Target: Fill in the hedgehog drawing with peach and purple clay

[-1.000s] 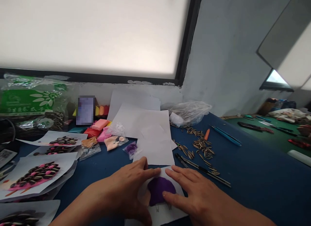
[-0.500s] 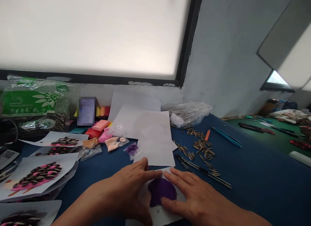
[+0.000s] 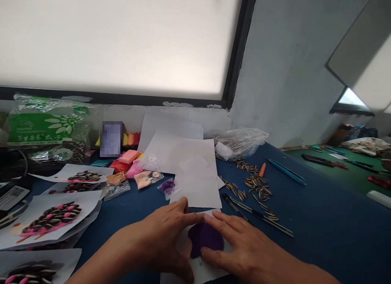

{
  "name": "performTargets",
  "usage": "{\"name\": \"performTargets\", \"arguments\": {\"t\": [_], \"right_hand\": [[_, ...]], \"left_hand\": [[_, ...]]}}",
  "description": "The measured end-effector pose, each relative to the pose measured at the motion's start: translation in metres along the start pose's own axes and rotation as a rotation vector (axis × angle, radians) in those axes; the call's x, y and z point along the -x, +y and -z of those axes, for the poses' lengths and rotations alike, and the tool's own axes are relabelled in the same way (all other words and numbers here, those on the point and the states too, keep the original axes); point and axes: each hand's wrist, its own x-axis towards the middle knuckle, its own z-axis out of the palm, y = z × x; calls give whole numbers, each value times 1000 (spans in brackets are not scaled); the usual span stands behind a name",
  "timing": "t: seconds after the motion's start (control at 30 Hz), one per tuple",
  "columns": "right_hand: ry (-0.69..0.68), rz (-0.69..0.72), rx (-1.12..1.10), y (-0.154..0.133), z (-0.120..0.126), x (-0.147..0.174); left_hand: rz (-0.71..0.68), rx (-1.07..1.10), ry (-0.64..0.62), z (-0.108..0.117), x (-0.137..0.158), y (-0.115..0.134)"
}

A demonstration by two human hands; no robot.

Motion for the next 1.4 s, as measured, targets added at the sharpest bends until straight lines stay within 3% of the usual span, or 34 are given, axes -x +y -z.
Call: {"name": "performTargets", "arguments": {"t": [0.33,0.6,0.9,1.17,1.4], "right_hand": [[42,23,15,5,-13,-1],[238,107,86,8,-34,-5],[130,113,63,9,-32,-8],[241,177,163,14,-39,-10],[261,182,256,12,-41,-11]], "left_hand": [[-5,-10,-2,2,1,5],[2,64,-62,10,4,-10],[-33,97,-81,15,5,-13],[6,62,-93,16,3,-8],[15,72,-93,18,4,-5]]}}
